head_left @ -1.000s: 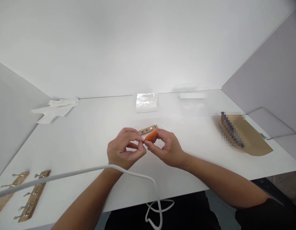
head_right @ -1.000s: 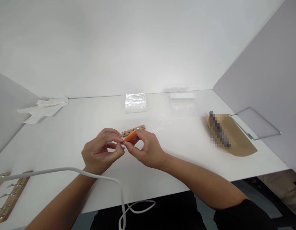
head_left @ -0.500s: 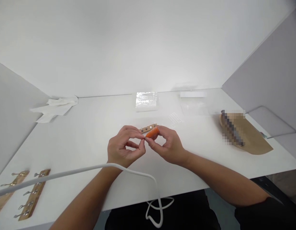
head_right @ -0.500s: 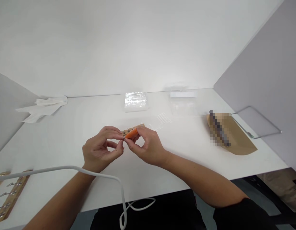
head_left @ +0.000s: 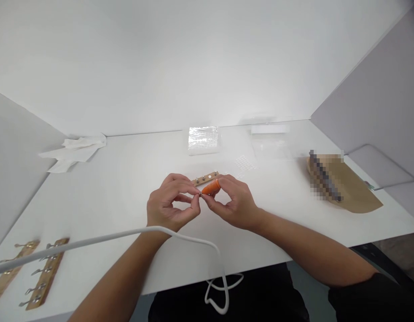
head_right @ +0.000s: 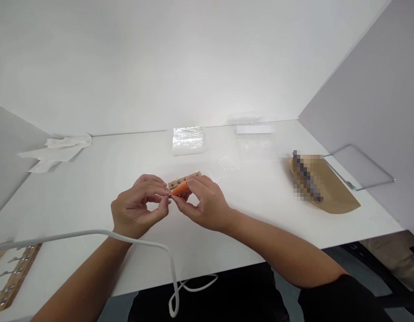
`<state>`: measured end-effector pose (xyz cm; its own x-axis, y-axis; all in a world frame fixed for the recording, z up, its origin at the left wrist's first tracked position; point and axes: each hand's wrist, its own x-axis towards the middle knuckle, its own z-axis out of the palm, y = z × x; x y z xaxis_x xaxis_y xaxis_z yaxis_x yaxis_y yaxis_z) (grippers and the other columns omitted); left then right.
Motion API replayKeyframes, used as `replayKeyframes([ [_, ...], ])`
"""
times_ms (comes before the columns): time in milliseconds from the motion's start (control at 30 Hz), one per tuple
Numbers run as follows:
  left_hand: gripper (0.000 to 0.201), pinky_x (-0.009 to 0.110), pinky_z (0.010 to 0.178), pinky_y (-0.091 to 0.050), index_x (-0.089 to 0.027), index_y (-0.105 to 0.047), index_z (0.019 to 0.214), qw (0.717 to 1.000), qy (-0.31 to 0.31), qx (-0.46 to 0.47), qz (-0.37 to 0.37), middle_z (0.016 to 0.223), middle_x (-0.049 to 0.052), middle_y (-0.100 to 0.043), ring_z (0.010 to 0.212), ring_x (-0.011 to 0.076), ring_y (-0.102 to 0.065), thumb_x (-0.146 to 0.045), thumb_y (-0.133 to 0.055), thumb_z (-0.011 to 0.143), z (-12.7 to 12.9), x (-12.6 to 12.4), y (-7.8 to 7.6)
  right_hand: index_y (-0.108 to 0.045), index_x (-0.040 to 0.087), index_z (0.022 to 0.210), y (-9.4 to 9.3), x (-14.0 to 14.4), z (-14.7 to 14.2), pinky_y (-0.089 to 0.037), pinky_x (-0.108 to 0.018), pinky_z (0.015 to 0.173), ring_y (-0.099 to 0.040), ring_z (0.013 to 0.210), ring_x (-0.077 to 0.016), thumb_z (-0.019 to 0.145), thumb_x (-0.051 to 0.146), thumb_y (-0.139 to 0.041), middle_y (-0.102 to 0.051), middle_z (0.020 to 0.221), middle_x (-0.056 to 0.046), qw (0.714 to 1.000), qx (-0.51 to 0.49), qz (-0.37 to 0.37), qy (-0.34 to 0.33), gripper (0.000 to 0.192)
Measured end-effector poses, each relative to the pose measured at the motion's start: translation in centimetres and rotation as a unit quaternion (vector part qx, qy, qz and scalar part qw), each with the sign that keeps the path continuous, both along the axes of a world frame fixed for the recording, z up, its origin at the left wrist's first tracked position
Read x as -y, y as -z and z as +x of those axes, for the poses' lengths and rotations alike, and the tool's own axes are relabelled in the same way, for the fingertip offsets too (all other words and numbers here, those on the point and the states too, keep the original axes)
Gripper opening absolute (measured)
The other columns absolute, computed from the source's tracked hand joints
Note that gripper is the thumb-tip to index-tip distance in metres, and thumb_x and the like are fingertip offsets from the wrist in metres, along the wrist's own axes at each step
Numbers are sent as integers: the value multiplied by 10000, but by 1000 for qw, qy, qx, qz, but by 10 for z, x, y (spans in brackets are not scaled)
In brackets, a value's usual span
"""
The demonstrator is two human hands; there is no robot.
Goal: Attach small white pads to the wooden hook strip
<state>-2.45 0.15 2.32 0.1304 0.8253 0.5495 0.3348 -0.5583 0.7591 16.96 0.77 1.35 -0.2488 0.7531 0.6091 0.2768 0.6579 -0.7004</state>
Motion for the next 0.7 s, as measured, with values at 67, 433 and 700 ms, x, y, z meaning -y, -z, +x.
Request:
replayKeyframes([
  [67, 207, 274, 501, -675, -238, -760, 852, 1000, -2, -3, -3, 761, 11, -711, 883, 200, -634, -54, -741, 758, -1, 0, 0, -661, 233, 909, 0, 0, 0, -557, -348, 744, -649, 710, -149, 956, 186, -700, -697, 762, 22, 1000, 0, 5, -2, 77],
  [433, 173, 258, 559, -674, -222, -700, 842, 998, 2, -55, -11, 768, 11, -681, 872, 184, -639, -64, -670, 780, -4, -1, -1, -673, 237, 922, 2, -5, 4, -594, -359, 790, -689, 771, -162, 982, 246, -709, -737, 812, 9, 999, 9, -22, -39, 71],
  [700, 88, 253, 581, -677, -203, -681, 846, 990, 17, -29, -134, 929, 28, -675, 789, 143, -695, -123, -645, 844, -3, 0, -1, -705, 240, 984, 9, -12, 8, -608, -365, 875, -754, 938, -176, 1008, 224, -694, -793, 921, 2, 993, -10, -80, -84, 31],
])
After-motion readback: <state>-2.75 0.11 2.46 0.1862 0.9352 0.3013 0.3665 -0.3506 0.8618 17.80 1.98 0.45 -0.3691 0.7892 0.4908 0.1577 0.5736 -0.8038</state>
